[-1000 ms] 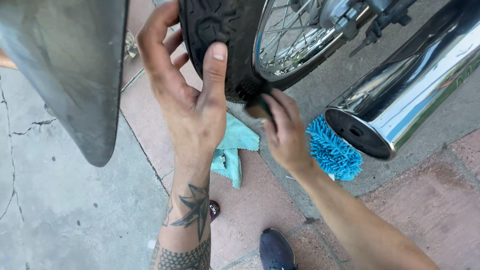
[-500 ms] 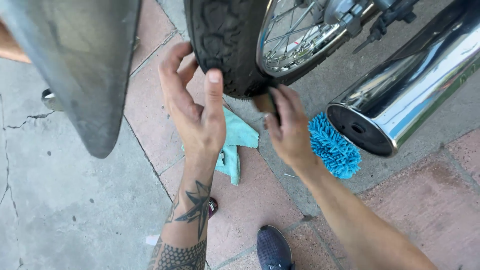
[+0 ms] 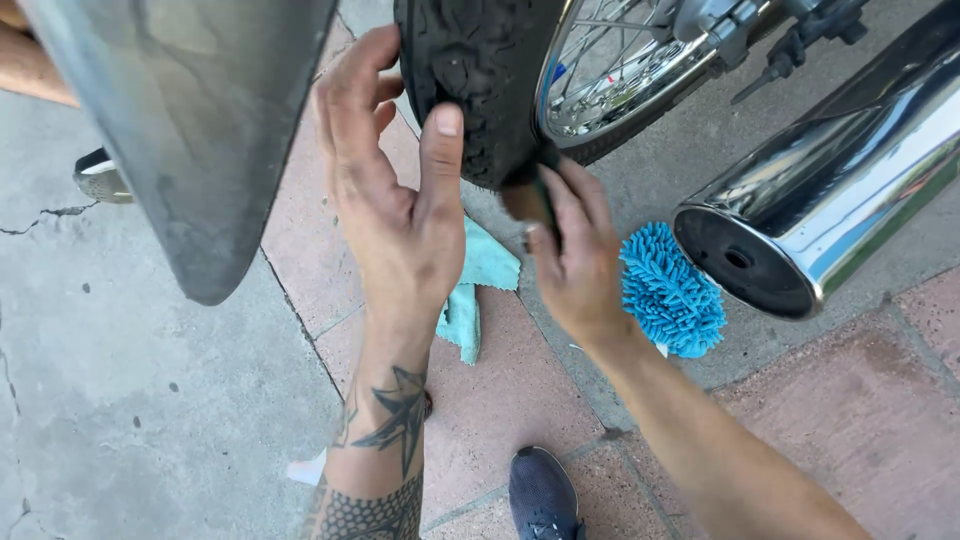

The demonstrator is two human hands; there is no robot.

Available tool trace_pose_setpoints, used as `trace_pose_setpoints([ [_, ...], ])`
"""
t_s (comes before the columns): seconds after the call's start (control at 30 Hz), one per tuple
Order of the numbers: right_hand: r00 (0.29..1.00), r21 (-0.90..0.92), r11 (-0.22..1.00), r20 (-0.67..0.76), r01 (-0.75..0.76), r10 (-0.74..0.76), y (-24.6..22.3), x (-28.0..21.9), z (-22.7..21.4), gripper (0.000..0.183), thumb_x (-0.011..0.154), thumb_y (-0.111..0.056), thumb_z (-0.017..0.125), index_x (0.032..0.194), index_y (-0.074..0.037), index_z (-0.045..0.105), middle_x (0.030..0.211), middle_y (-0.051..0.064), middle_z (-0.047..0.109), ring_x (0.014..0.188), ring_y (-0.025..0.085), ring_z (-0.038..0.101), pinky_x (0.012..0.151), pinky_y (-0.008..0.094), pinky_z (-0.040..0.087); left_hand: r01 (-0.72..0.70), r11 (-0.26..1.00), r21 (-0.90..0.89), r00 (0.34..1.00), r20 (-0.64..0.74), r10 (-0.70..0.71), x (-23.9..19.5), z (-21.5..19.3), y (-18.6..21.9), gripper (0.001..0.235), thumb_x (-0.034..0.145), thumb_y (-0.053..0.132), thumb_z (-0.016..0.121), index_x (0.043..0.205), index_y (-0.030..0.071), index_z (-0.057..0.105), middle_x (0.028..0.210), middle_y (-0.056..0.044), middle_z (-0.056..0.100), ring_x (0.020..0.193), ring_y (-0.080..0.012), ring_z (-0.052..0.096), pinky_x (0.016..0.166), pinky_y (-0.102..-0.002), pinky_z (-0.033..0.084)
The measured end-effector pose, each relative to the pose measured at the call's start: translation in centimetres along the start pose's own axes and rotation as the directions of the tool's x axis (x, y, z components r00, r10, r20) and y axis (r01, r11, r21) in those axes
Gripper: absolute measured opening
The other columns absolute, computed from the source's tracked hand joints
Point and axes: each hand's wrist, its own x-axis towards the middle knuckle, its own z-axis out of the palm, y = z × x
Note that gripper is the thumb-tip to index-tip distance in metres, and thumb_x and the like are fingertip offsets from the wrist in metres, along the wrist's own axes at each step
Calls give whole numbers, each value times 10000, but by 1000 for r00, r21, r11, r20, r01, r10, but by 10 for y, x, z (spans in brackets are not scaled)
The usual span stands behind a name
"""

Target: The person cleans the rear tire and fender of a motorcycle using a blue duster, a green cloth, and a spray bottle. They wipe the tire and fender, then spray a dark sponge with liquid and scrub the tire tread.

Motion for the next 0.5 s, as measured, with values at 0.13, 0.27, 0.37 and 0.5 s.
trace_pose_setpoints([
  [0.13, 988, 97, 985, -62, 144, -139, -23, 10, -7, 385, 1102, -110, 500, 1455, 44, 493, 1493, 249, 479, 1387, 401, 522, 1200, 497, 449, 25, 999, -24, 999, -24, -26, 4, 6, 7, 435, 1110, 502, 467, 1404, 181, 458, 1394, -40, 529, 1247, -229, 644, 1116, -445, 541],
  [0.27, 998, -102, 994, 37, -37, 41, 41, -15, 16, 480, 1035, -76, 583, 1487, 23, 456, 1495, 279, 461, 1369, 430, 494, 1165, 546, 457, 33, 999, 0, 999, -37, -33, 6, 3, 8, 359, 1107, 434, 478, 1358, 178, 464, 1374, -31, 530, 1187, -230, 660, 1065, -460, 552],
  [0.37, 994, -83, 993, 66, -80, 85, 90, -32, 20, 439, 1092, -43, 519, 1508, 37, 401, 1530, 253, 387, 1405, 470, 439, 1149, 578, 497, 26, 999, -40, 999, -21, -27, 2, 4, 0, 346, 1107, 356, 502, 1350, 116, 448, 1325, -56, 507, 1170, -258, 647, 1107, -452, 532],
  [0.5, 998, -62, 997, 23, -50, 51, 16, -8, 11, 444, 1113, -219, 481, 1494, 8, 463, 1505, 256, 463, 1385, 421, 473, 1173, 590, 431, 8, 999, -39, 1000, -17, -9, -3, 5, -11, 296, 1100, 286, 517, 1315, 91, 459, 1288, -70, 509, 1132, -258, 638, 1069, -406, 557],
])
